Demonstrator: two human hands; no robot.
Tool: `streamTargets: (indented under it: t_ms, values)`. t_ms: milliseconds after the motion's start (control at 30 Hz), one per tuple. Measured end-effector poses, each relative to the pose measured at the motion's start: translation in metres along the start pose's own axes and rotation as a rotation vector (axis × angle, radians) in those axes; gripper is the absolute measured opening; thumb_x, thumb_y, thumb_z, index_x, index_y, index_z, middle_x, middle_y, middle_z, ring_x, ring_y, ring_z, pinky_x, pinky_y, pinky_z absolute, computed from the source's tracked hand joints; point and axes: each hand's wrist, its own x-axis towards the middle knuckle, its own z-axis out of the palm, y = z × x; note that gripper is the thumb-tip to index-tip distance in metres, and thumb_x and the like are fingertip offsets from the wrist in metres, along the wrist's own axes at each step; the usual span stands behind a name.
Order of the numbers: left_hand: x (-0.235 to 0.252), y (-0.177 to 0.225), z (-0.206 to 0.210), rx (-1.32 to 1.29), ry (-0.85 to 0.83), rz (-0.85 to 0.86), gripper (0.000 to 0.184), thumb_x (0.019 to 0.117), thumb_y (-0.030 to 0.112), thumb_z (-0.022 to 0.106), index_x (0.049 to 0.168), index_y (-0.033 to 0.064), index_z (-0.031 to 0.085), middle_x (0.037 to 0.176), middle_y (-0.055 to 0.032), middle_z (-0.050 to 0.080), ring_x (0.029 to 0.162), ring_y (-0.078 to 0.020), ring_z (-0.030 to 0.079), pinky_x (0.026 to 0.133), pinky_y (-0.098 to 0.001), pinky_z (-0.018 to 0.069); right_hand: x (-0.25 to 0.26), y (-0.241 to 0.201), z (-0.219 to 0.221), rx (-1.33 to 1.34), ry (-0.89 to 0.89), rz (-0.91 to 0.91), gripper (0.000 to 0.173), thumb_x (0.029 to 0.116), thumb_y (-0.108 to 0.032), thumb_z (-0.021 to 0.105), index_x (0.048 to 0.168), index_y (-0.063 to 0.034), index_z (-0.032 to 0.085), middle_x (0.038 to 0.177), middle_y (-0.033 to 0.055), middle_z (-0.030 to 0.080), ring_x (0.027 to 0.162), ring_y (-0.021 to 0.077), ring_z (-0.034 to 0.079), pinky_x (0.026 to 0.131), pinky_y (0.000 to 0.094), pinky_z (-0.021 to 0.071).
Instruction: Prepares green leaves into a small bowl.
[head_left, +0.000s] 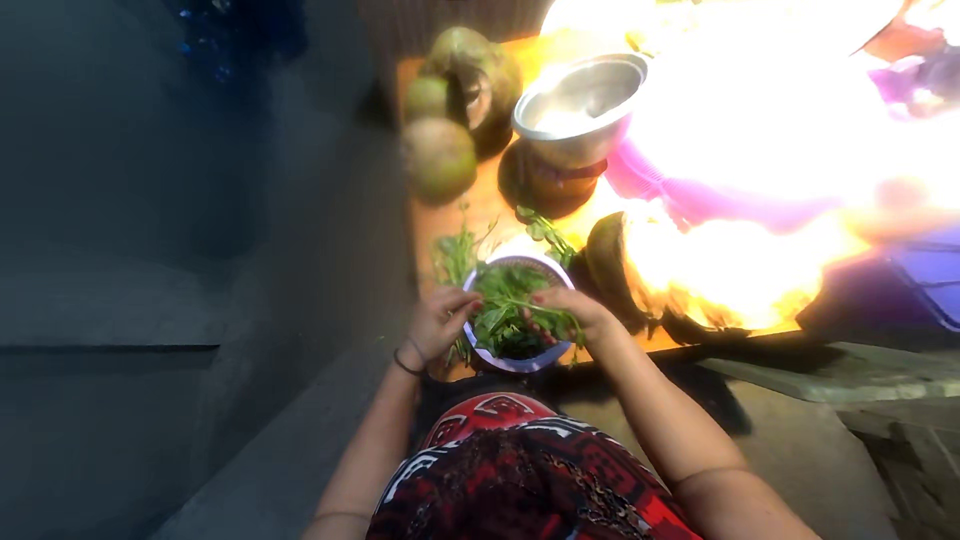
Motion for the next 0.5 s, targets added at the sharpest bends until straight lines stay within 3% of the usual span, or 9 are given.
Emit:
streamTargets:
  t_ms: [100, 233, 400, 500]
  values:
    - [0.002, 0.000, 0.000, 0.004, 0.018, 0.017, 0.016, 0.0966, 0.010, 0.064, 0.102, 0.0024, 0.078, 0.090, -0.0068, 0.072, 0.087, -0.0127, 0.066, 0.083, -0.0286, 0.0540, 0.001, 0.003, 0.001, 0.027, -0.063, -0.044, 0.023, 0.0860, -0.042, 0.077, 0.091, -0.0193, 0.078, 0.077, -0.0040, 0.072, 0.062, 0.0035, 0.066, 0.054, 0.0208, 0.0572]
    - [0.002, 0.001, 0.006, -0.180, 0.023, -0.064, 0.018, 0.0991, 0.007, 0.061, 0.103, -0.0031, 0.075, 0.090, -0.0053, 0.070, 0.082, -0.0035, 0.063, 0.078, -0.0191, 0.0541, 0.005, 0.015, 0.002, 0.096, -0.034, -0.146, 0.032, 0.0850, -0.049, 0.078, 0.099, -0.0198, 0.077, 0.085, -0.0038, 0.073, 0.066, 0.0044, 0.066, 0.057, 0.0212, 0.0566]
    - [0.002, 0.002, 0.007, -0.239, 0.056, -0.136, 0.016, 0.0995, 0.005, 0.061, 0.104, -0.0044, 0.073, 0.093, -0.0054, 0.070, 0.081, -0.0012, 0.063, 0.077, -0.0170, 0.0541, 0.015, 0.020, 0.002, 0.072, 0.048, -0.200, 0.025, 0.0912, -0.042, 0.068, 0.096, -0.0175, 0.074, 0.083, -0.0035, 0.071, 0.062, 0.0043, 0.063, 0.053, 0.0205, 0.0536]
    - [0.002, 0.001, 0.006, -0.201, 0.052, -0.129, 0.016, 0.0994, 0.006, 0.062, 0.103, -0.0032, 0.074, 0.092, -0.0050, 0.071, 0.079, -0.0014, 0.063, 0.074, -0.0173, 0.0543, 0.021, 0.016, 0.004, 0.063, 0.142, -0.178, 0.022, 0.0935, -0.023, 0.052, 0.088, -0.0141, 0.071, 0.074, -0.0030, 0.067, 0.057, 0.0040, 0.059, 0.049, 0.0200, 0.0508]
